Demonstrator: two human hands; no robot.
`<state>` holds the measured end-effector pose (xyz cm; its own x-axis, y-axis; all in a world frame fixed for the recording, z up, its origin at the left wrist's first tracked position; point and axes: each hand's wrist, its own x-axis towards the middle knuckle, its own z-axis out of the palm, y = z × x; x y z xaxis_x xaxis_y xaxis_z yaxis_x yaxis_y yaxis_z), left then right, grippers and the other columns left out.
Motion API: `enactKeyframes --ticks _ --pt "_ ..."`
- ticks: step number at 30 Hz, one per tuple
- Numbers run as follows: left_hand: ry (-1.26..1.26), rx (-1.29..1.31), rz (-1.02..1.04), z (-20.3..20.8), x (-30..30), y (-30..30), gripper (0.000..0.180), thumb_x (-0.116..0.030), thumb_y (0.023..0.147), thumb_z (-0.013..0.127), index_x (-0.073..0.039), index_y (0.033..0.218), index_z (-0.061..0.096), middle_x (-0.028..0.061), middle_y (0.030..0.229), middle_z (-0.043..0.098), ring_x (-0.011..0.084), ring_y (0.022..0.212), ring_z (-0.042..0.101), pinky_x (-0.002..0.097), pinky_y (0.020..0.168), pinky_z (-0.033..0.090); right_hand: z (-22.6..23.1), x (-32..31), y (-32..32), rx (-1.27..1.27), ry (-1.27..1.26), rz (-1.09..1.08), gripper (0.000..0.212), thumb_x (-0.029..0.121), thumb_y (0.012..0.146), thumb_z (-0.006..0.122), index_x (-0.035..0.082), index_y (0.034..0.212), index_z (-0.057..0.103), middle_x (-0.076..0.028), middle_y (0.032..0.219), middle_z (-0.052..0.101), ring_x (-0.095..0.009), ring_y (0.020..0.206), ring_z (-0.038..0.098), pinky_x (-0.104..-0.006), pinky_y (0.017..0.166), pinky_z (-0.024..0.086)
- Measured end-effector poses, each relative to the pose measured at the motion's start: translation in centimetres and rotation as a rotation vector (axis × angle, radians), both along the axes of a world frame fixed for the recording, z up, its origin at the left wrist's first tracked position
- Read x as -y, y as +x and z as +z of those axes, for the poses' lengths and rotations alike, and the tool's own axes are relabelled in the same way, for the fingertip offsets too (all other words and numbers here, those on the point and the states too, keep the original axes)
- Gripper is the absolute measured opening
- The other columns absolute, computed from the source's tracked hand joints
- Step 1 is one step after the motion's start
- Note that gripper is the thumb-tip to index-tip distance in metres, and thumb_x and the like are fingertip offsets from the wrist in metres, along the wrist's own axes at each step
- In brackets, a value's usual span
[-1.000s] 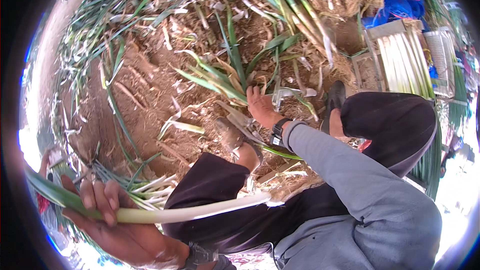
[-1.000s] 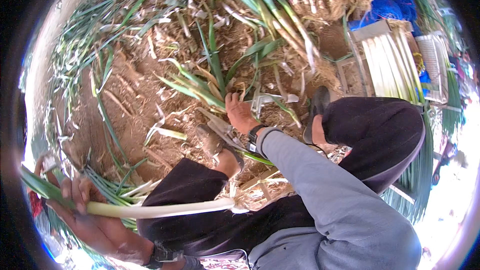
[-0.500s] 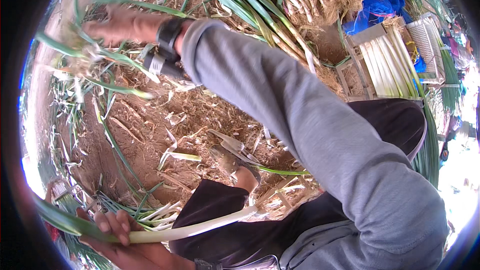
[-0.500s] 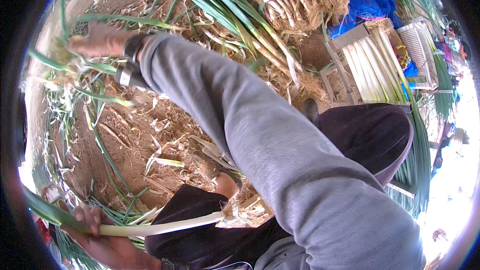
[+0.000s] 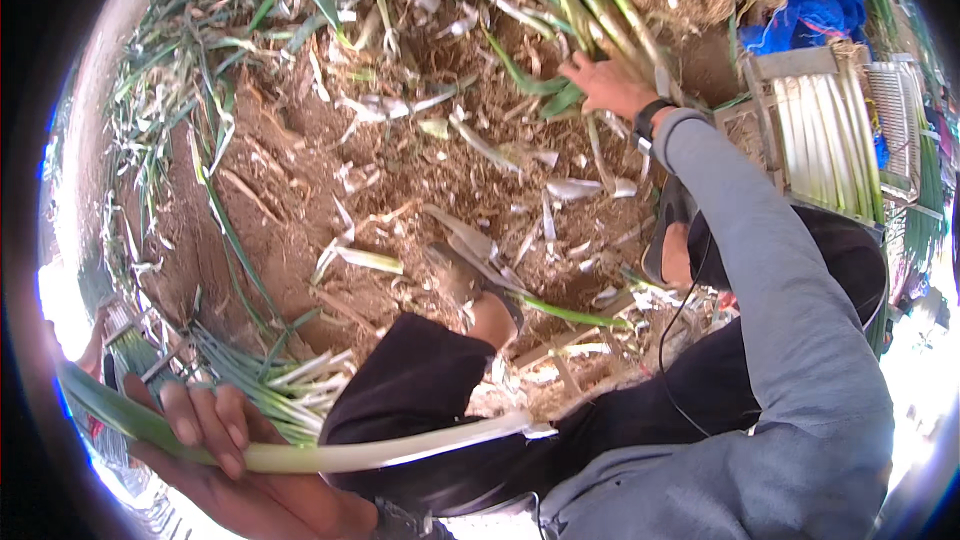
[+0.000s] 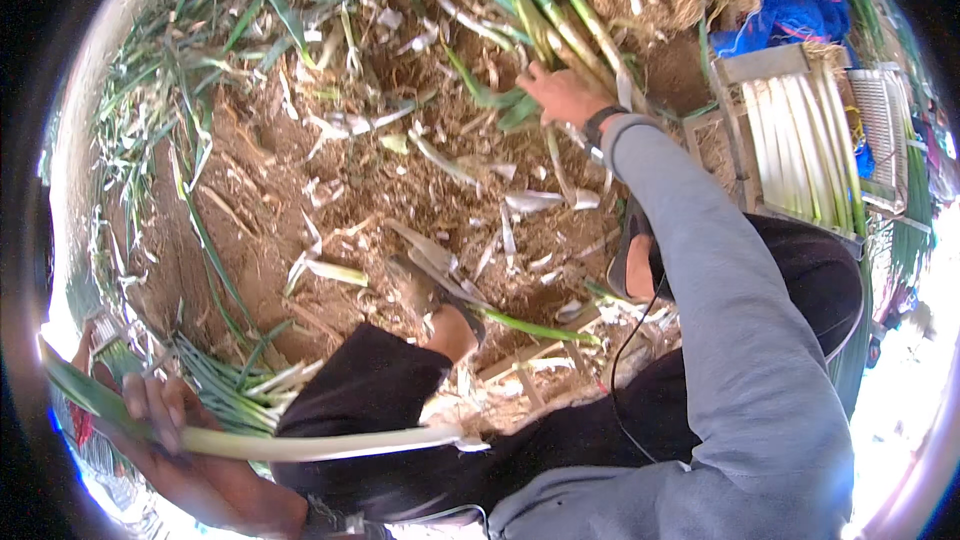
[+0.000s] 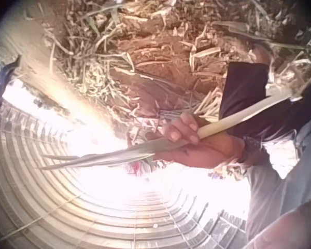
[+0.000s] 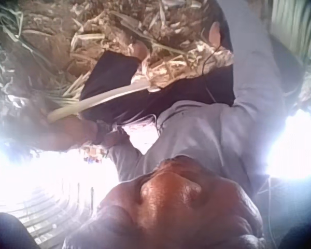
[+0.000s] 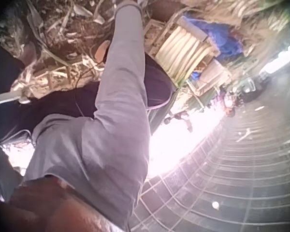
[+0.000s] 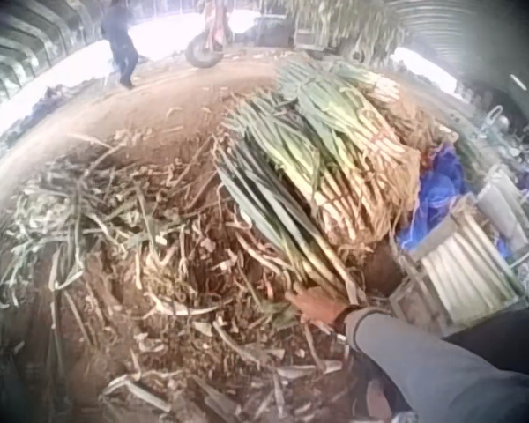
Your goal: The person peels the outer layers from green onions by hand, trims the roots and tops with a knife, and places them into a metal rack. Once a bundle is gathered, the person secures it with a rubber band and trims the roots again.
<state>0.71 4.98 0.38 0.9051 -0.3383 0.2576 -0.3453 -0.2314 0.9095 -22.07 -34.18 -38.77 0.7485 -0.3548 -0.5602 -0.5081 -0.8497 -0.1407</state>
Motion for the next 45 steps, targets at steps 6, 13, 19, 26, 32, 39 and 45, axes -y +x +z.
enactKeyframes --ticks 6,13,19,26,32,39,45 --pt "-0.653 -0.656 -0.388 0.6 1.8 0.2 0.049 -0.024 0.111 0.038 0.012 0.143 0.033 0.0077 0.091 0.045 0.0081 0.062 0.039 0.0276 0.069 0.036 -1.3 -2.2 -3.9 0.233 -0.040 -0.025 0.009 -0.003 0.093 0.051 0.000 0.102 0.051 -0.012 0.094 0.050 -0.023 0.075 0.059 -0.0360 0.067 0.054" --pt "-0.656 -0.621 -0.525 0.3 2.7 -0.7 0.046 -0.020 0.110 0.036 0.009 0.145 0.030 0.0084 0.092 0.043 0.0137 0.072 0.042 0.0324 0.078 0.039 -1.3 -11.1 -7.8 0.379 0.040 0.022 0.015 0.015 0.103 0.044 0.005 0.096 0.054 -0.012 0.080 0.054 -0.024 0.065 0.060 -0.0343 0.053 0.055" --pt "-0.673 -0.704 -0.499 0.7 0.9 -1.0 0.049 -0.028 0.111 0.038 0.007 0.145 0.031 0.0082 0.091 0.046 0.0136 0.070 0.043 0.0324 0.075 0.038 -0.3 -30.0 -9.3 0.455 0.355 0.369 0.017 0.008 0.086 0.061 -0.002 0.092 0.048 -0.016 0.083 0.053 -0.027 0.059 0.061 -0.0381 0.052 0.053" --pt "-0.629 -0.666 -0.516 0.2 -0.8 -0.8 0.047 -0.032 0.110 0.040 0.004 0.140 0.041 0.0075 0.093 0.049 0.0119 0.071 0.044 0.0304 0.074 0.039 -0.9 -36.9 -12.4 0.241 0.268 0.369 0.046 0.030 0.076 0.077 -0.004 0.099 0.056 -0.015 0.086 0.054 -0.027 0.063 0.065 -0.0383 0.050 0.053" --pt "-0.680 -0.641 -0.509 0.1 -2.2 0.8 0.044 -0.024 0.109 0.043 0.008 0.140 0.038 0.0062 0.095 0.046 0.0098 0.072 0.043 0.0275 0.073 0.039 -1.5 -36.6 -12.4 0.164 0.069 0.576 0.037 0.023 0.079 0.071 -0.003 0.103 0.060 -0.015 0.089 0.056 -0.026 0.067 0.066 -0.0349 0.047 0.052" --pt "-0.613 -0.524 -0.078 1.6 -2.7 -0.9 0.047 -0.042 0.107 0.045 -0.003 0.134 0.051 0.0032 0.080 0.059 0.0065 0.056 0.050 0.0239 0.055 0.044 -0.5 -31.2 -8.8 0.050 0.465 0.039 0.030 0.013 0.083 0.061 -0.001 0.109 0.059 -0.026 0.091 0.066 -0.043 0.091 0.066 -0.0540 0.074 0.051" --pt "-0.668 -0.524 -0.018 1.2 -4.2 -0.6 0.049 -0.044 0.106 0.047 -0.005 0.135 0.050 0.0007 0.078 0.058 0.0074 0.059 0.049 0.0255 0.057 0.043 17.7 -16.7 18.2 0.320 0.893 -0.433 0.059 0.034 0.097 0.063 0.005 0.145 0.045 -0.020 0.105 0.070 -0.027 0.092 0.071 -0.0344 0.082 0.060"
